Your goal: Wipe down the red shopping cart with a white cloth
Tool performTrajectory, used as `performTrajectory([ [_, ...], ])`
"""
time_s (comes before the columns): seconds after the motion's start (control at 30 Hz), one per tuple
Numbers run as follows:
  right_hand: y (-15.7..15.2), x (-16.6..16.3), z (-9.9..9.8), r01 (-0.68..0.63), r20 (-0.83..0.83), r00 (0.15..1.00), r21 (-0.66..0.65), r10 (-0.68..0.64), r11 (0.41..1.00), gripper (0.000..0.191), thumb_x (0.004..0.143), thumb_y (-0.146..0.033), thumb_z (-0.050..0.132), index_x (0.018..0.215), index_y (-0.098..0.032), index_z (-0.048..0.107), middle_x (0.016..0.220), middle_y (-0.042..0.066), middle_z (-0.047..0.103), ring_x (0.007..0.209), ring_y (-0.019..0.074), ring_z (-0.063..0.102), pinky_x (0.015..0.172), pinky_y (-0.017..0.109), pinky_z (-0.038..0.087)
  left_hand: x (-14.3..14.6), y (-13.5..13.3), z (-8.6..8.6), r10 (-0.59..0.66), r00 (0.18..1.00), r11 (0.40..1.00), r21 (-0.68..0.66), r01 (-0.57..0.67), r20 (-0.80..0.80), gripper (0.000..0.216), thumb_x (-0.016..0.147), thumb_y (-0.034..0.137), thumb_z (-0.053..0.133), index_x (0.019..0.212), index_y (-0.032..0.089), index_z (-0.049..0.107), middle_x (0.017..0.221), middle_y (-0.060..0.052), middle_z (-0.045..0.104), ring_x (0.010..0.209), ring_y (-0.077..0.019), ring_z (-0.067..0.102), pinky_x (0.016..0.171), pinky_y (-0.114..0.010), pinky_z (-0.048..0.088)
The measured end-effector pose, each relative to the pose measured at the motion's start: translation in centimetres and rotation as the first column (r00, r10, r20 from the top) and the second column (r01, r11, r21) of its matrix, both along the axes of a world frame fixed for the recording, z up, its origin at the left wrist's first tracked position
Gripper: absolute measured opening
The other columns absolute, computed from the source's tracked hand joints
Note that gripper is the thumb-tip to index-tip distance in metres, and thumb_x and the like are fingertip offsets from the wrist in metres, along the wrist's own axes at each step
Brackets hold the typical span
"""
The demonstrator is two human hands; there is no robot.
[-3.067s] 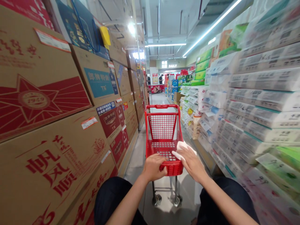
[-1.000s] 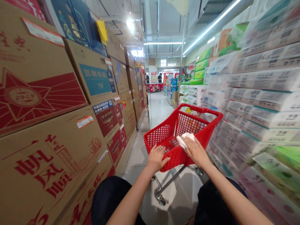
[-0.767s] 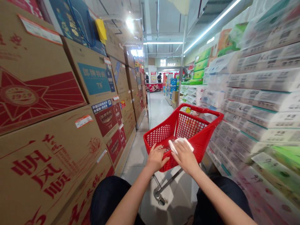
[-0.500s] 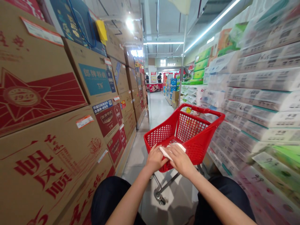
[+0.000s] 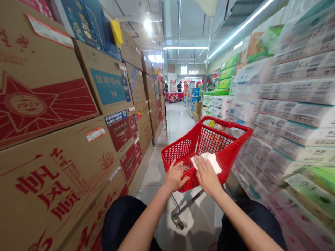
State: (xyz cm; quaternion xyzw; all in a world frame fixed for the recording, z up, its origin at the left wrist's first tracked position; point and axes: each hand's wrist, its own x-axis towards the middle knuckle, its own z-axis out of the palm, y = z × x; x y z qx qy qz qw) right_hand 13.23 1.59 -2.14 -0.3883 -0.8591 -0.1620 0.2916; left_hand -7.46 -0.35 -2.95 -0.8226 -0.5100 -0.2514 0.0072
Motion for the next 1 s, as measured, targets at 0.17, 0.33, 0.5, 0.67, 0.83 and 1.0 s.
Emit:
performTrajectory([
  [0.17, -3.5, -4.0, -0.1, -0.171, 0.017, 0.985, -0.042, 0.172, 0.984, 0.066, 0.094, -0.019, 0.041, 0.158, -0.015, 0.022, 0.151, 0.013, 0.047, 0.139, 0.0279, 0.041, 0.119, 0.052, 0.030, -0.3, 0.1, -0.4, -0.001, 0.999, 1.000, 0.019, 0.002, -0.034, 0.055, 0.084, 0.023, 0.059, 0.138, 0.019, 0.056, 0.138, -0.009, 0.061, 0.143, -0.0221, 0.039, 0.127, -0.047, 0.010],
  [0.33, -2.3, -1.3, 1.9, -0.232, 0.081, 0.968, -0.076, 0.238, 0.970, 0.055, 0.103, -0.031, 0.037, 0.157, -0.025, 0.027, 0.143, 0.007, 0.056, 0.130, 0.0225, 0.051, 0.116, 0.046, 0.034, -0.7, -0.4, 0.0, -0.065, 0.997, 0.998, 0.012, 0.066, -0.030, 0.049, 0.089, 0.033, 0.059, 0.136, 0.019, 0.057, 0.136, -0.009, 0.062, 0.145, -0.0212, 0.037, 0.127, -0.046, 0.012],
  [0.5, 1.5, 3.1, 2.6, -0.074, 0.049, 0.996, -0.056, 0.077, 0.996, 0.043, 0.104, -0.036, 0.033, 0.143, -0.028, 0.050, 0.126, 0.007, 0.066, 0.117, 0.0237, 0.058, 0.110, 0.047, 0.038, -0.9, -0.6, 0.3, -0.070, 0.998, 0.998, -0.002, 0.070, 0.003, 0.050, 0.093, 0.046, 0.056, 0.137, 0.020, 0.056, 0.136, -0.009, 0.063, 0.143, -0.0226, 0.040, 0.125, -0.049, 0.014],
  [0.67, 1.0, 1.3, 2.1, 0.040, 0.013, 0.999, -0.018, -0.039, 0.999, 0.041, 0.100, -0.047, 0.041, 0.122, -0.020, 0.062, 0.111, 0.012, 0.066, 0.111, 0.0293, 0.056, 0.112, 0.053, 0.034, -0.9, -0.4, 0.3, -0.068, 0.998, 0.998, 0.011, 0.068, -0.009, 0.050, 0.093, 0.044, 0.058, 0.136, 0.019, 0.056, 0.135, -0.008, 0.063, 0.142, -0.0215, 0.041, 0.126, -0.047, 0.013],
  [0.83, -2.4, -3.2, 1.6, -0.093, 0.028, 0.995, -0.037, 0.094, 0.995, 0.039, 0.101, -0.037, 0.039, 0.130, -0.017, 0.057, 0.114, 0.013, 0.064, 0.112, 0.0290, 0.055, 0.112, 0.052, 0.034, -1.3, -0.5, 0.4, -0.054, 0.998, 0.999, 0.006, 0.054, -0.028, 0.050, 0.087, 0.029, 0.062, 0.136, 0.020, 0.057, 0.135, -0.008, 0.064, 0.142, -0.0222, 0.042, 0.126, -0.048, 0.015],
  [1.0, -1.4, -1.4, 2.0, -0.216, 0.076, 0.972, -0.074, 0.222, 0.973, 0.039, 0.103, -0.031, 0.035, 0.136, -0.023, 0.054, 0.115, 0.009, 0.065, 0.111, 0.0254, 0.057, 0.107, 0.046, 0.039, -2.3, -0.9, 0.1, -0.080, 0.997, 0.997, 0.015, 0.080, -0.015, 0.050, 0.090, 0.037, 0.063, 0.137, 0.022, 0.055, 0.138, -0.008, 0.061, 0.144, -0.0224, 0.039, 0.124, -0.050, 0.018],
])
